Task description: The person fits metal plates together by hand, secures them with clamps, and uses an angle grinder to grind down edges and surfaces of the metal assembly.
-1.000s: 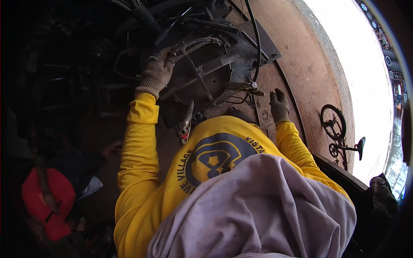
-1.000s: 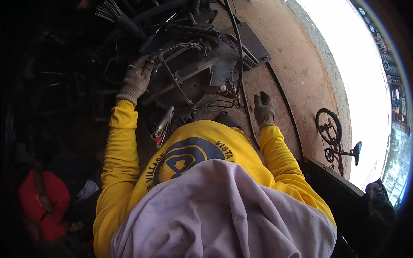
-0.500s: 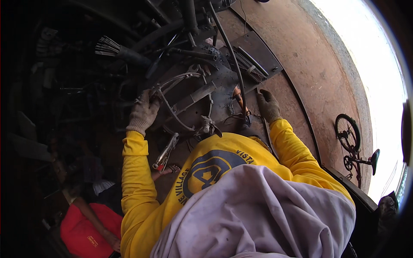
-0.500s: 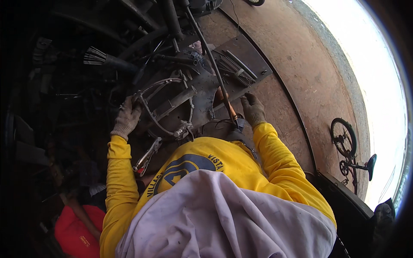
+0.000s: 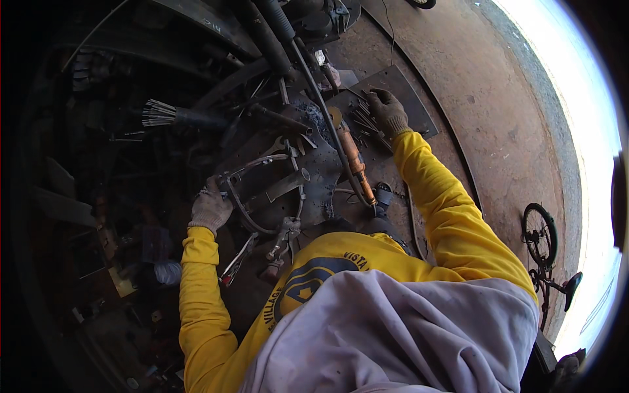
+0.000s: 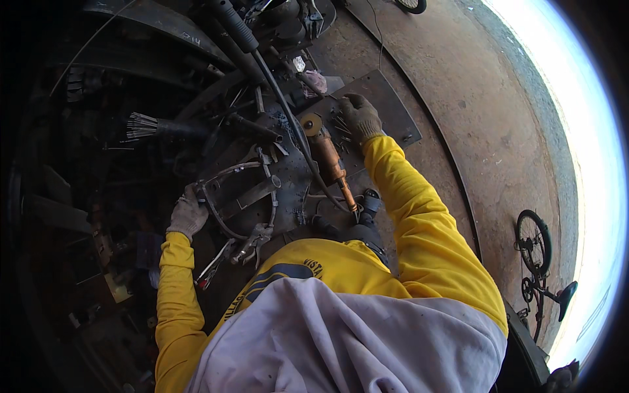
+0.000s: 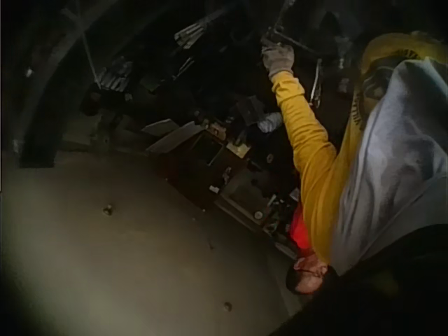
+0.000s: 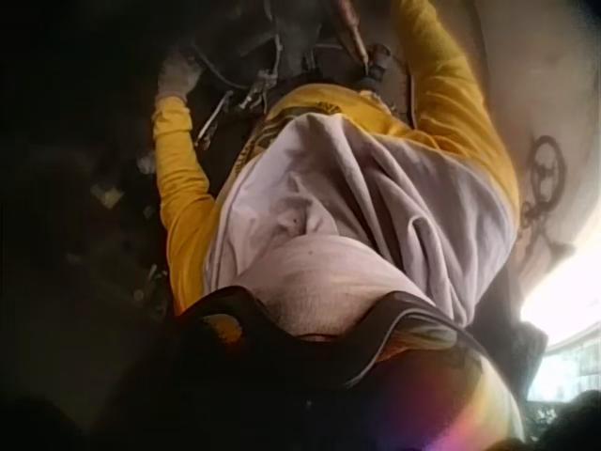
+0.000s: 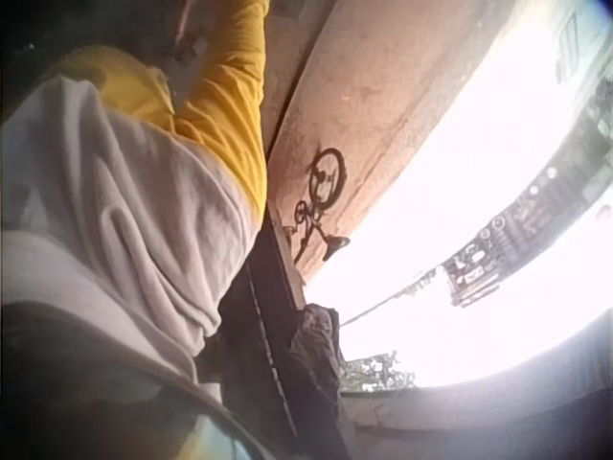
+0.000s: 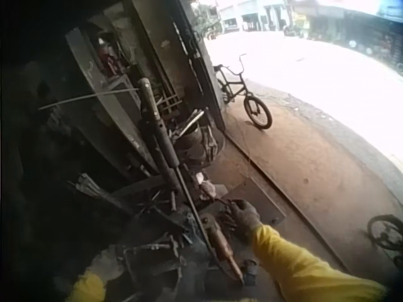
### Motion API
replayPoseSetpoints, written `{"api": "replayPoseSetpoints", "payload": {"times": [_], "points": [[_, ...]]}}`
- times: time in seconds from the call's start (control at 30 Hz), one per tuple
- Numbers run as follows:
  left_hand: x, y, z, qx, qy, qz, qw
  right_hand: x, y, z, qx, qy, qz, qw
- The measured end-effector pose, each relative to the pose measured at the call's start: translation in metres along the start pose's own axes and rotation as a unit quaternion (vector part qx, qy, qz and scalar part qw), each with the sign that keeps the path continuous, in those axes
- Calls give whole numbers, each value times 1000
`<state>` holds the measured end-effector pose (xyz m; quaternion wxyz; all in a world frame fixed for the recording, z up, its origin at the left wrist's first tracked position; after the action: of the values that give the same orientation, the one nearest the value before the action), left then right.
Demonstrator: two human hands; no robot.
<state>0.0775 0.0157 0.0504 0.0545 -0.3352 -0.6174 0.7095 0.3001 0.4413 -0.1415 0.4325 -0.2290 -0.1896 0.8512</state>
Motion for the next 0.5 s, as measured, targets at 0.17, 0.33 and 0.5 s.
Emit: {"api": "replayPoseSetpoints", "payload": {"times": [0.17,0.33,0.5], "points": [[-10,0,9,11,2,-24,1000,65,-11,90,45,-25,30,998],[-8,-5,-3,-11,-30,-13,999,178,-45,150,-97,-122,-127,980],[-14,16,24,-6,-7,-31,999,252,-25,206,-175,-73,-24,982]]}}
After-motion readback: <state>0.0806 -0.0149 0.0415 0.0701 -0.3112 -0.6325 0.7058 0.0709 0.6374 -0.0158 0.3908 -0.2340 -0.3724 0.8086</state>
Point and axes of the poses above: each hand's wrist, its own x-axis towards the middle knuckle, its own y-axis out of the palm, z = x × y, the point moved 10 cm from there along x, towards the middle knuckle, and after that the axes turned 12 degrees about -x, right-handed, at the moved point
